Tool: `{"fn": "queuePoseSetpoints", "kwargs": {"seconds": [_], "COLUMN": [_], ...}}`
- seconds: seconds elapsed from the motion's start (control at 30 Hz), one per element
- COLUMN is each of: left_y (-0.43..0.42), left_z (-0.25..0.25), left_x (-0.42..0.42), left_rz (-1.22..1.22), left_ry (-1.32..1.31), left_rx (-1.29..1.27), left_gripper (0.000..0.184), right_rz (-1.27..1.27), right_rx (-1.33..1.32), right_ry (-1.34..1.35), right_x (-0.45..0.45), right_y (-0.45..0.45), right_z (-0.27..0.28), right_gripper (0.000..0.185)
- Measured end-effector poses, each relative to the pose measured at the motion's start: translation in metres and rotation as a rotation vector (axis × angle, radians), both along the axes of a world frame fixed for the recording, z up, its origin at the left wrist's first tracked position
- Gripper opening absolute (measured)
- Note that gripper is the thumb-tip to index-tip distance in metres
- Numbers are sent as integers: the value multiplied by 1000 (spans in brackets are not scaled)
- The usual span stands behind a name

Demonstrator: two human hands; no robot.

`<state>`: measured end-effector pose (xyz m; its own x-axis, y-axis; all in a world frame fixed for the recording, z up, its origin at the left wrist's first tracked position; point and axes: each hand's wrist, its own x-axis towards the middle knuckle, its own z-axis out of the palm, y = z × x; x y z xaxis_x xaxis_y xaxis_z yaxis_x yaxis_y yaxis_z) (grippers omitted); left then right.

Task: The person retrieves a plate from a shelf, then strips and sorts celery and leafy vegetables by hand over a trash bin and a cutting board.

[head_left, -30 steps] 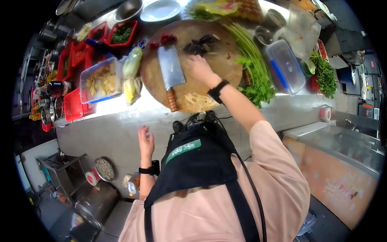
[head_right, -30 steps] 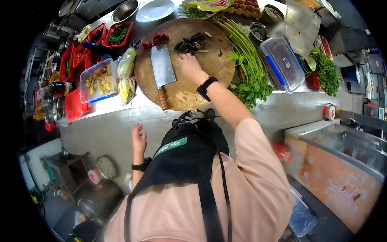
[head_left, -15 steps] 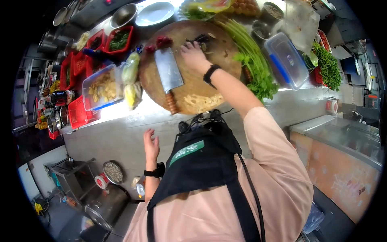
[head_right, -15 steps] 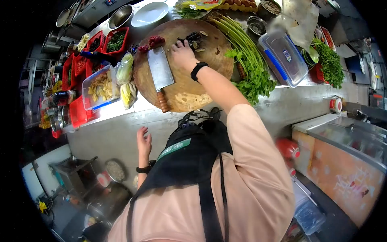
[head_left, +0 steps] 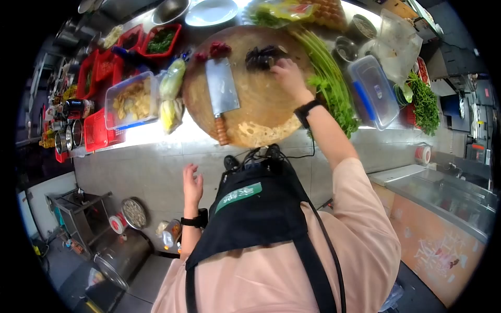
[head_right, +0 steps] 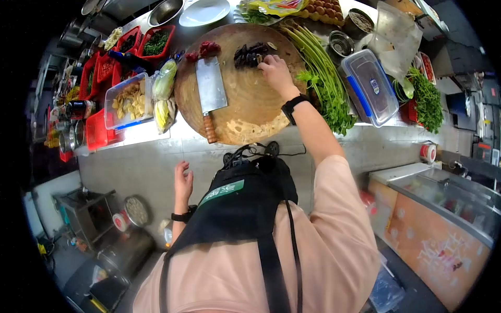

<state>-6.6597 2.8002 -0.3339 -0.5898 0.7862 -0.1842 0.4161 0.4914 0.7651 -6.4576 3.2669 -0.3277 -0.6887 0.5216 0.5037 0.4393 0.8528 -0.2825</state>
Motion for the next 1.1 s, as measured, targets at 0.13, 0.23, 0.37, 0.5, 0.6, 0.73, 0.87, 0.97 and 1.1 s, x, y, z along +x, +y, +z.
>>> {"fn": "queuePoseSetpoints", "kwargs": {"seconds": [0.13,0.23,0.37,0.5,0.6,0.73,0.87,0.97,1.1], "left_y": [5,7,2,-6,-2,8,13,18,29], "left_z": [3,8,4,-1,-2,6,3,-2,-4], "left_x": [0,0,-1,-1,4,2,0,-4,-7], "left_rz": [-10,5,10,-12,-23,-32,-35,-65,-111], "left_ry": [-1,1,0,9,5,18,7,18,115], "left_rx": [23,25,21,15,14,8,22,8,43], "left_gripper": [32,31,32,33,34,33,33,33,36], "right_rz": [54,44,59,3,-72,-89,-95,-167,-272], "right_rx": [21,28,47,10,-74,-250,-310,-410,-635], "right_ry": [-133,-183,-134,15,54,158,81,185,215], "right_x": [-10,-10,-9,-6,2,25,70,102,135], "right_y": [5,11,19,11,-4,-39,-78,-100,-111], "right_z": [-4,-9,-10,-1,3,6,5,19,12], "right_gripper": [9,10,11,14,12,11,13,13,7]}}
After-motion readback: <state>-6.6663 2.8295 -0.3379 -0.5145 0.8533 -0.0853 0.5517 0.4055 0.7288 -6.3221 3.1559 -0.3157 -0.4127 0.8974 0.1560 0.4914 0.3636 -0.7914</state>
